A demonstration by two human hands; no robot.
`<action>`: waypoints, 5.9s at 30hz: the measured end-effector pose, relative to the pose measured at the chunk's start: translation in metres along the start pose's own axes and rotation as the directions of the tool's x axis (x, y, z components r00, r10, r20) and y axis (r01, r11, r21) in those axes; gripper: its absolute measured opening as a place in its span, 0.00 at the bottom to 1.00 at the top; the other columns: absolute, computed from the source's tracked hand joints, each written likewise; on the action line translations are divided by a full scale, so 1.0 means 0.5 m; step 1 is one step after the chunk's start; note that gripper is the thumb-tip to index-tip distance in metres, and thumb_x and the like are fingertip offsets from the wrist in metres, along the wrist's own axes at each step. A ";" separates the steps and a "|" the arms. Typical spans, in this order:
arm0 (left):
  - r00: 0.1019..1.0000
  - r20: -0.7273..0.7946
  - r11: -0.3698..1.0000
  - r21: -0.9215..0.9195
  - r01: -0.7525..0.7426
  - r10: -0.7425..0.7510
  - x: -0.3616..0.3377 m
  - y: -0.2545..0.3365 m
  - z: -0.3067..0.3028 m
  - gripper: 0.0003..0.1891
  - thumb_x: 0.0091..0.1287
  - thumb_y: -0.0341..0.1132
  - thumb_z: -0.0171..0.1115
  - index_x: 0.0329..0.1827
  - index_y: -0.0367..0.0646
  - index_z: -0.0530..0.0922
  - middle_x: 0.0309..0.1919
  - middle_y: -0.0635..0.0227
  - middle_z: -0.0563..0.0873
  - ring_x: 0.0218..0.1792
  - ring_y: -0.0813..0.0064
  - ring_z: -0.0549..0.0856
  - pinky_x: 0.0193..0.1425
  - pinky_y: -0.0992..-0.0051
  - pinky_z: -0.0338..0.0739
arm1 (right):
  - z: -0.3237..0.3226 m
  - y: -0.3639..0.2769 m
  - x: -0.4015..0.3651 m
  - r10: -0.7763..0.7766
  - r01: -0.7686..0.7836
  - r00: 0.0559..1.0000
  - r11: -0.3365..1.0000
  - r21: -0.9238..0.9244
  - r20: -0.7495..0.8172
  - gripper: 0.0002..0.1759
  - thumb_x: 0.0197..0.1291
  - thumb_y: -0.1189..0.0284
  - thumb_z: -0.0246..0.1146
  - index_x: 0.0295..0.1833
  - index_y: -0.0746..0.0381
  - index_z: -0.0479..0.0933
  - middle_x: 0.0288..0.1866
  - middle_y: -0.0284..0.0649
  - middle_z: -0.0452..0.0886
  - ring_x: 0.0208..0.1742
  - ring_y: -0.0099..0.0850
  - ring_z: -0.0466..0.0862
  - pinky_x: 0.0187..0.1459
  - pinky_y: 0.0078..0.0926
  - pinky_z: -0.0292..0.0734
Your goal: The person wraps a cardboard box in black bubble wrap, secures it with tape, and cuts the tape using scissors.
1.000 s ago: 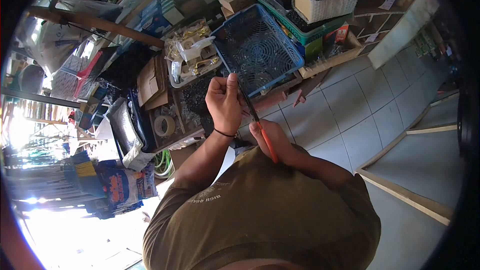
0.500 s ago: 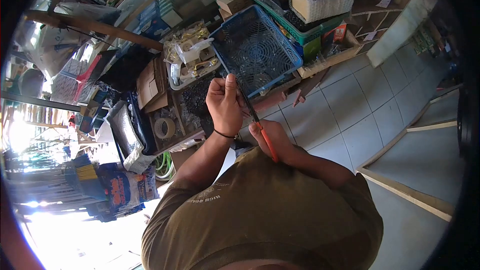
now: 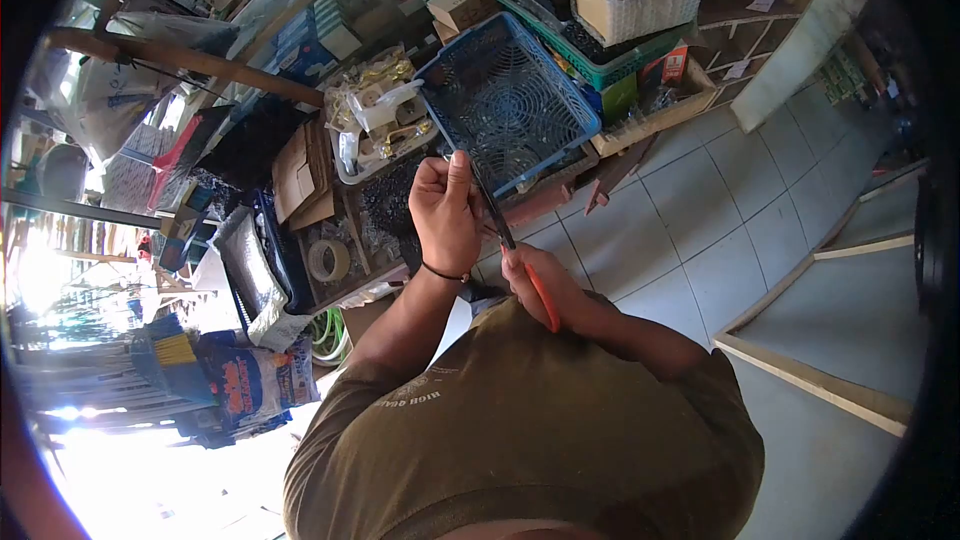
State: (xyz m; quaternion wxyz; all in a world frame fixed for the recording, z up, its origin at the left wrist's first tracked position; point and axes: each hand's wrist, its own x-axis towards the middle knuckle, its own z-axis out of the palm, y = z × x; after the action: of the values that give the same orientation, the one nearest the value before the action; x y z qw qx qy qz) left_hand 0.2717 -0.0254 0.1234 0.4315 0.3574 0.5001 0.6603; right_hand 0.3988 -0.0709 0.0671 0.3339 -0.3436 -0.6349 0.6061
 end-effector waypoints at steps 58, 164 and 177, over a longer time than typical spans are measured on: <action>0.813 0.457 0.924 0.054 0.378 -0.360 0.233 0.062 -0.394 0.14 0.65 0.43 0.59 0.37 0.39 0.75 0.23 0.74 0.77 0.19 0.87 0.75 0.18 0.87 0.63 | 0.204 -0.113 0.354 0.153 -0.132 0.977 0.981 0.143 -0.150 0.14 0.55 0.79 0.62 0.30 0.59 0.60 0.30 0.35 0.74 0.24 0.19 0.69 0.24 0.18 0.65; 0.960 -0.107 0.893 0.407 -0.194 0.257 0.232 -0.003 -0.321 0.06 0.60 0.31 0.63 0.34 0.37 0.78 0.20 0.64 0.80 0.21 0.82 0.75 0.28 0.79 0.71 | 0.227 -0.007 0.267 0.412 -0.402 0.910 0.903 -0.155 0.041 0.25 0.66 0.45 0.40 0.30 0.57 0.60 0.26 0.25 0.57 0.25 0.17 0.58 0.26 0.16 0.56; 0.973 -0.103 0.910 0.387 -0.151 0.205 0.229 -0.016 -0.310 0.05 0.61 0.29 0.61 0.34 0.36 0.77 0.22 0.61 0.82 0.22 0.79 0.79 0.28 0.79 0.73 | 0.225 -0.009 0.283 0.363 -0.354 0.932 0.902 -0.246 -0.009 0.25 0.68 0.47 0.39 0.29 0.56 0.60 0.24 0.24 0.57 0.24 0.15 0.58 0.25 0.16 0.56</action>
State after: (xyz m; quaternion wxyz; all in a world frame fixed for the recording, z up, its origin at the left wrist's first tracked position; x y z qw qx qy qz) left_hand 0.0907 0.0273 0.0821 0.2561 0.4298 0.6122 0.6123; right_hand 0.2276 -0.0127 0.0680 0.1604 -0.4815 -0.6364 0.5809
